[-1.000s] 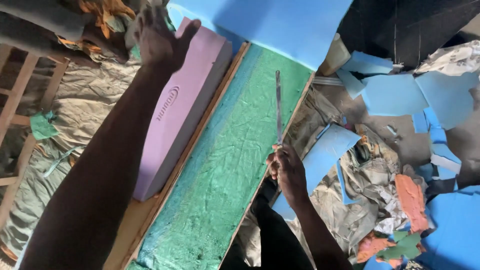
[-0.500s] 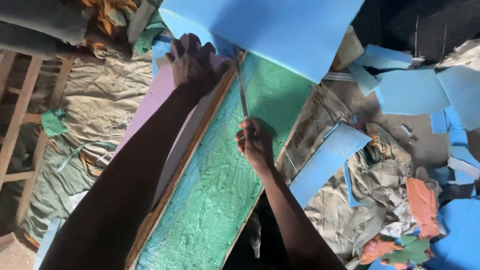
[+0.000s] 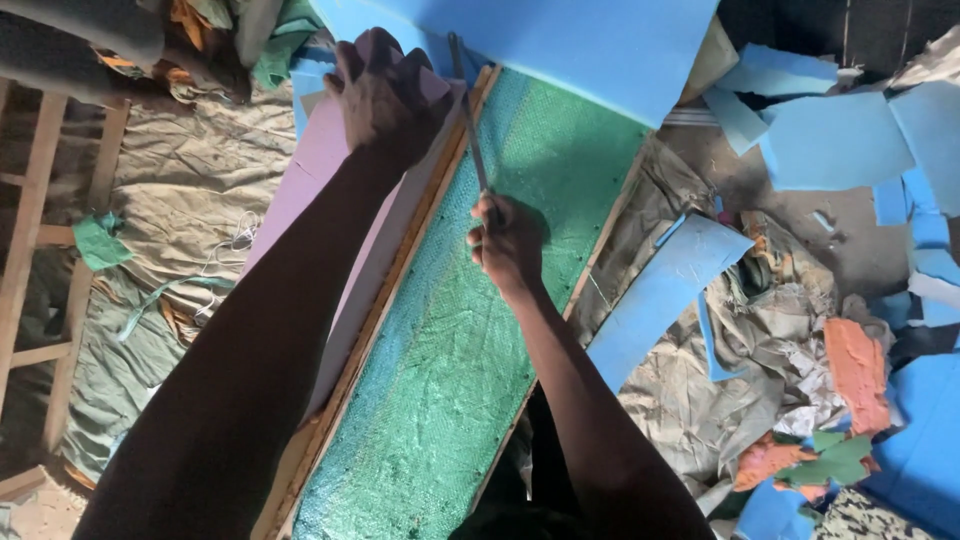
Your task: The person strips several long foam strips from a wooden frame using a long knife to cut through the adhesive.
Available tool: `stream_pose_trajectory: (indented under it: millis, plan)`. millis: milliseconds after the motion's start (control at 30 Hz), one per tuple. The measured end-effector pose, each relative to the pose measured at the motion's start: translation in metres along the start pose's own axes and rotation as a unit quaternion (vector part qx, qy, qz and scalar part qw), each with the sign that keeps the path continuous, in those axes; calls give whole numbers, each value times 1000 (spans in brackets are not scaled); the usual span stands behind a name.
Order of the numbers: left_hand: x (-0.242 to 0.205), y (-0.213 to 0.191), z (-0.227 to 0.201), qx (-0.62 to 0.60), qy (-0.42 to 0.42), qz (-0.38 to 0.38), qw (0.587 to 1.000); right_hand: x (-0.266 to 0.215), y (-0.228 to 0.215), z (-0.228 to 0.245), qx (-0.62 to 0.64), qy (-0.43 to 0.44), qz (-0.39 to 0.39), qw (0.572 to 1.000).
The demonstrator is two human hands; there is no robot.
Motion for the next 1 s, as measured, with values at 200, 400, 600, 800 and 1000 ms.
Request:
stream_pose_trajectory:
  millis: [200, 400, 600, 800, 1000]
  plan:
    - [2, 7, 6, -10, 7, -25, 1000, 40, 3, -41, 51, -164, 18, 985]
    - [3, 5, 1, -13, -36, 43, 998, -17, -5, -30, -107, -105, -20, 989]
    - [-3, 6, 3, -49, -7, -49, 998, 59, 21, -35, -17, -47, -34, 998]
    - [-8, 1, 1, -54, 21, -84, 995, -24, -2, -29, -145, -148, 11, 978]
    - [-12, -3, 2, -102, 12, -92, 991, 26, 12, -31, 30, -111, 56, 992]
Point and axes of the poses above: each hand's wrist, its own x-axis towards the middle knuckle, its own y-axis out of the palm, z = x × y, the point moved 1 cm from there along x, towards the middle knuckle, and after that the axes turned 2 degrees about -y, right-handed, at the moved point
